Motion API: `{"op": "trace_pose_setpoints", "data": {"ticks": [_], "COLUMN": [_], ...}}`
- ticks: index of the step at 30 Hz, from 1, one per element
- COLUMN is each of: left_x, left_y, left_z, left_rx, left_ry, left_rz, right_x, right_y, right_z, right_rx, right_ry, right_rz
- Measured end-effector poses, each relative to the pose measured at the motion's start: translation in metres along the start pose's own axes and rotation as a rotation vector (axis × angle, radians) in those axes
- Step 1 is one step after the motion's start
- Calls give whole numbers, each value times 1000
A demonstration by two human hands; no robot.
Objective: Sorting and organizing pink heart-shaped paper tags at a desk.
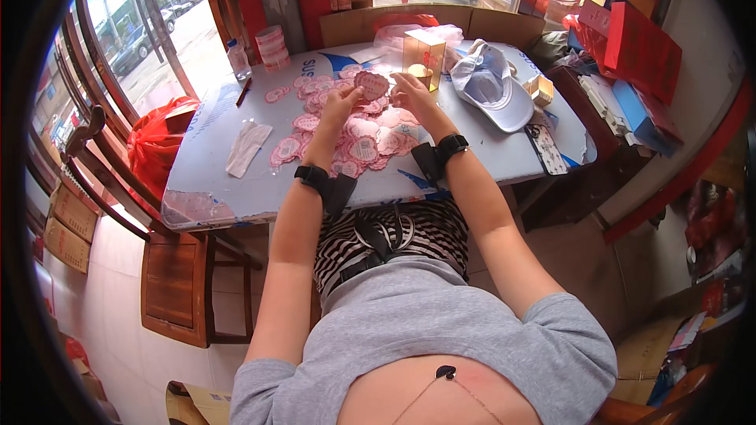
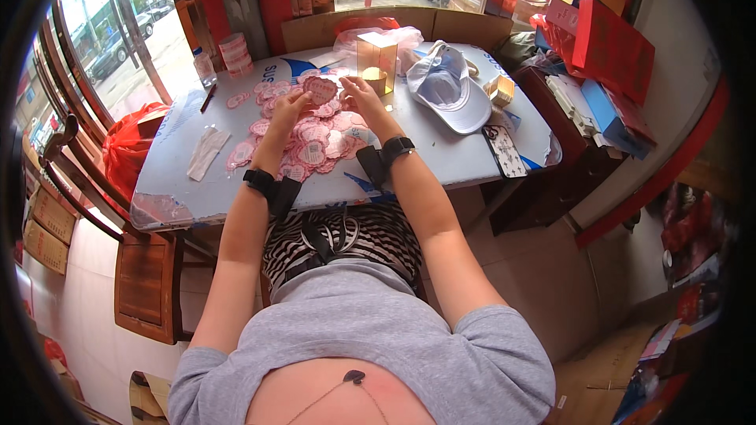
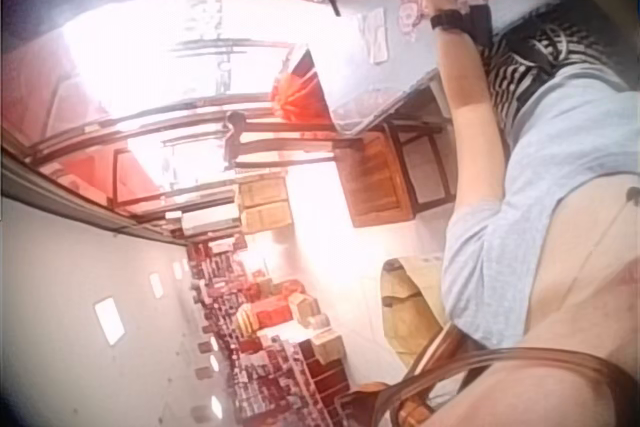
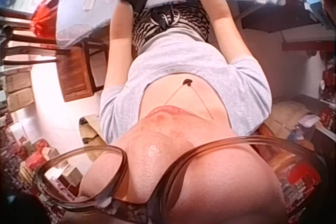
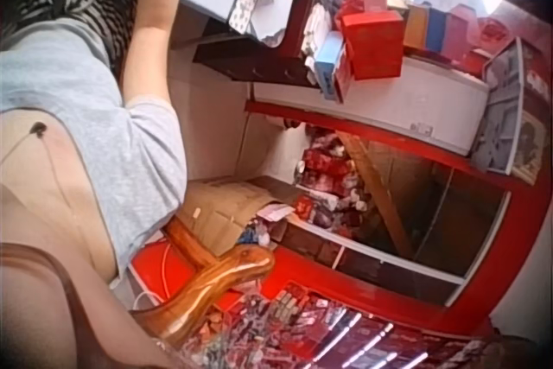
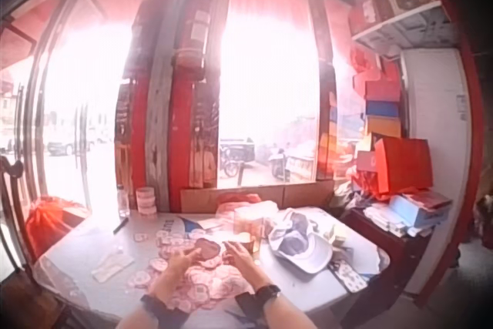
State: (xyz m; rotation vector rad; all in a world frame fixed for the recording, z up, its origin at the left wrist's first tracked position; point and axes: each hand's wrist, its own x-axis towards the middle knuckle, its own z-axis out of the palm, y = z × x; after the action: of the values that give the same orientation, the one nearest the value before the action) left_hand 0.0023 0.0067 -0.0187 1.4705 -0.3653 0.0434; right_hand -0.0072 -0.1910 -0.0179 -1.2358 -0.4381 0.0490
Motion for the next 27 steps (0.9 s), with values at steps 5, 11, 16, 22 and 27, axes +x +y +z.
{"op": "trace_pose_setpoints", "data": {"ticks": [5,11,16,22,27], "left_x": [-9,-6,3,-4,-9], "left_y": [3,-1,-6,-3,10], "left_z": [6,9,-2,3,7], "left_rx": [-38,-35,103,-138,-163], "left_ry": [-249,-232,-232,-190,-205], "left_rz": [-134,-73,-71,-98,-117], "right_x": [1,-3,-8,-8,-9], "right_y": [7,0,-5,-8,-9], "right_z": [-5,-1,6,8,4], "right_rx": [-191,-144,-179,166,83], "right_ry": [8,-18,-111,-173,-71], "right_rz": [133,116,102,64,109]}}
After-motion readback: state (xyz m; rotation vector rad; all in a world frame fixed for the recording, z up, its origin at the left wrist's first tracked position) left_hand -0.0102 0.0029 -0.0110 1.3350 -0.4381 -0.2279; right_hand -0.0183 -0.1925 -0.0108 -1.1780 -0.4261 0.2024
